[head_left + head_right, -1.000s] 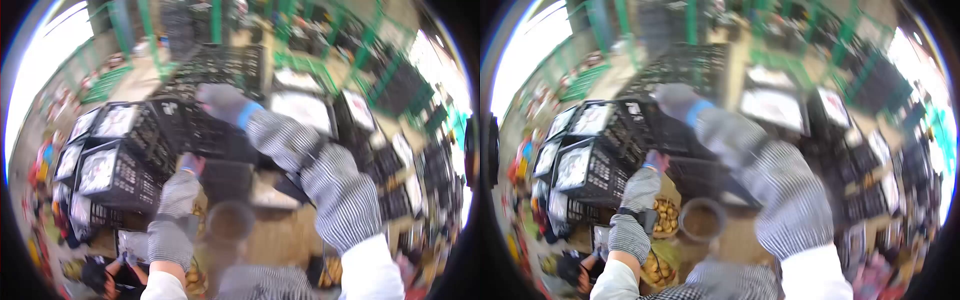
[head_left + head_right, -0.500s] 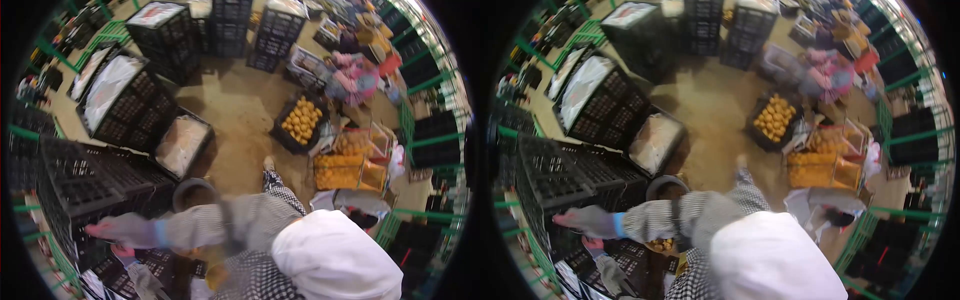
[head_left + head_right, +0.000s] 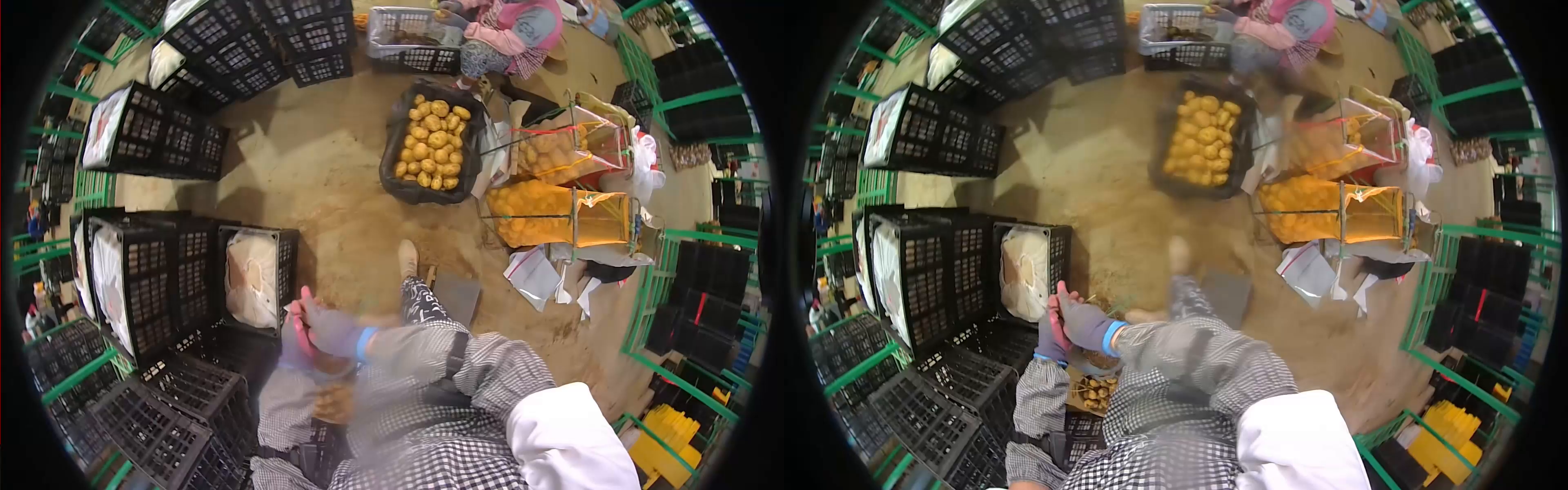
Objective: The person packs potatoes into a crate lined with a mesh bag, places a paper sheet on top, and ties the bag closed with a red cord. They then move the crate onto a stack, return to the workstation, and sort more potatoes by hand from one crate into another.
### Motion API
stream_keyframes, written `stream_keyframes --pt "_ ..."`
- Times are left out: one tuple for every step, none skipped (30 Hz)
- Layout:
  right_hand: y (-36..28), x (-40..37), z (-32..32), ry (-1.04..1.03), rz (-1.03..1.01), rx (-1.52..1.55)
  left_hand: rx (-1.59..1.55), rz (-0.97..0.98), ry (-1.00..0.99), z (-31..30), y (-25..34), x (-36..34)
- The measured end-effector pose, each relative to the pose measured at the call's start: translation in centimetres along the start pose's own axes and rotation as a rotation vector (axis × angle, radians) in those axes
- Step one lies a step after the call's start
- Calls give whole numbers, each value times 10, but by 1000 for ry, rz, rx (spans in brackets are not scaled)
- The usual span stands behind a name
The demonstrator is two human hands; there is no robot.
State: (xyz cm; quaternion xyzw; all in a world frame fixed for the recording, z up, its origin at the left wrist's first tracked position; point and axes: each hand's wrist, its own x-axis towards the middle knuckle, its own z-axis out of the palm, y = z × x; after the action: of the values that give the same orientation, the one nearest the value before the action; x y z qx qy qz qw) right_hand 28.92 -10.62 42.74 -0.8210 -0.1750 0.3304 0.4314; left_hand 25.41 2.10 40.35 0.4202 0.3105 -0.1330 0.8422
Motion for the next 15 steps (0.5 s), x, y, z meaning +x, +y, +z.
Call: stream_keyframes --pt "6 -3 -31 22 -24 -182 11 -60 50 8 8 23" --pt "19 -16 -78 157 -59 -47 24 -119 99 14 15 44" --pt "36 -28 -117 296 -96 82 50 -156 181 14 21 64" --pt "91 -27 -123 302 -169 -76 74 -191 261 13 27 85" --pt "90 -41 -179 180 100 -27 97 -224 339 13 31 107" --pt "87 -56 -237 53 370 -13 141 -229 358 12 34 124" --pt "129 -80 -253 232 321 104 182 -212 347 2 35 142" --pt "132 -99 -290 221 478 113 222 -198 339 -12 34 160" --pt "200 -128 -273 517 402 -84 260 -184 333 -20 33 171" --pt "251 -154 -282 528 512 6 328 -145 340 -19 35 178" --pt "193 -180 -324 570 699 146 359 -156 359 -22 37 186" --pt "299 -219 -281 812 628 -195 391 -164 375 -25 39 194" --pt "299 -251 -281 850 739 27 427 -176 389 -30 44 200" --pt "293 -279 -277 882 850 255 443 -206 321 -33 55 202" --pt "299 -310 -259 923 889 385 551 -134 441 -26 57 204"
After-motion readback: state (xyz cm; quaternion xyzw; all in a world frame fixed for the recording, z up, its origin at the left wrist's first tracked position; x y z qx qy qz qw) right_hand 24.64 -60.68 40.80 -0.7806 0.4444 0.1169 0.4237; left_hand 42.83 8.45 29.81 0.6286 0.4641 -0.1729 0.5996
